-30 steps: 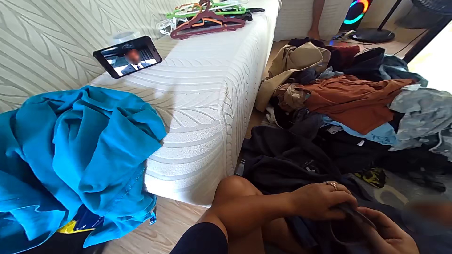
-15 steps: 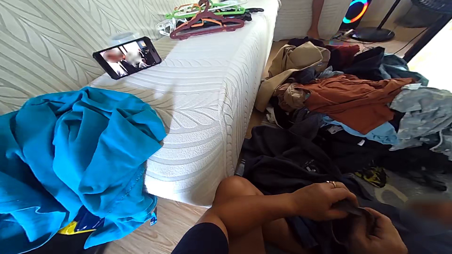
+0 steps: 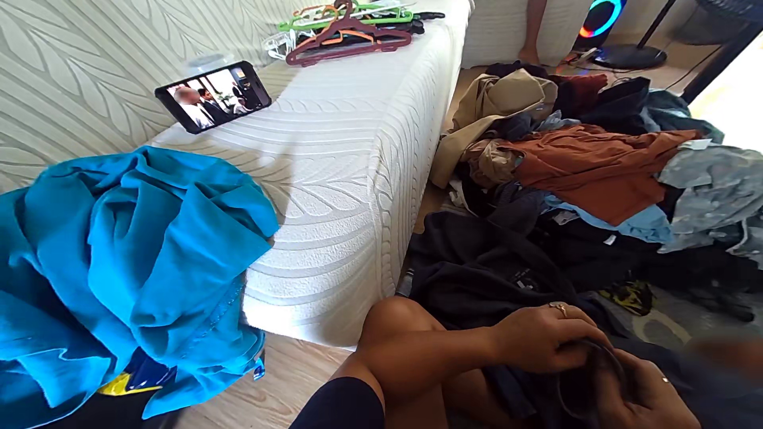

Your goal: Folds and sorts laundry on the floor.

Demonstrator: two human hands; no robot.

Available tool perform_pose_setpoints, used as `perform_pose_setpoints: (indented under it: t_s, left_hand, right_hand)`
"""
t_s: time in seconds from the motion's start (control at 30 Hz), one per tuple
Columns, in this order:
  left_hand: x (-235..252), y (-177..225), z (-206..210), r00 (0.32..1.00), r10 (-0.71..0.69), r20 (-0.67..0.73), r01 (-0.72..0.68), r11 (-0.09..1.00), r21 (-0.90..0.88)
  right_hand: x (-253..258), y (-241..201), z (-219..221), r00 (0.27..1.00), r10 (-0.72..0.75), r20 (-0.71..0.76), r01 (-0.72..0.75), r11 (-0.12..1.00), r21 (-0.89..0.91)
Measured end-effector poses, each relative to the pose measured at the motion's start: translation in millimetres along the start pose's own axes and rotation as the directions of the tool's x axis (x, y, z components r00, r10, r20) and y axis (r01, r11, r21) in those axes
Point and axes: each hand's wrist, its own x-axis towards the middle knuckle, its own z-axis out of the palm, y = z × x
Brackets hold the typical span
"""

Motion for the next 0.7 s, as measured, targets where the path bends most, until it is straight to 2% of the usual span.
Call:
perform_pose_setpoints:
  t_s: [0.13,0.3,0.4,0.47,0.57,0.63,0.7]
  left_hand:
    - [1,1,2,0.999,-0.031,-0.022,0.033,0.996,0.086]
    - [0,2,3,0.995,-0.098,0.031,0.092,0.983,0.157]
    - [1,-2,-1,0.993,-0.12,-0.006,0.12,0.983,0.139]
    - [5,0,-8,0.988,-0.136,-0.072,0.143,0.984,0.102]
    - [8,11,-12,0.979,-0.131,-0.156,0.133,0.991,0.001]
    - [0,23,2,0.986,-0.117,-0.119,0.102,0.987,-0.127]
    - [-16,43,24,1.0,0.002,0.015,0.002,0.972,-0.236]
  right_hand:
    - [0,2,1,0.998,-0.037,-0.047,0.037,0.999,0.012]
    - [-4,4,6,0.992,-0.103,-0.067,0.103,0.995,0.004]
    - [-2,8,3,0.996,-0.088,-0.015,0.089,0.989,0.122]
    - [3,12,-3,0.994,-0.091,0.056,0.079,0.977,0.197]
    - [7,21,-18,0.971,-0.065,0.231,0.025,0.985,0.172]
    - [6,19,-30,0.913,0.052,0.405,-0.112,0.986,0.125]
    - [3,22,-35,0.824,0.14,0.549,-0.172,0.985,0.007]
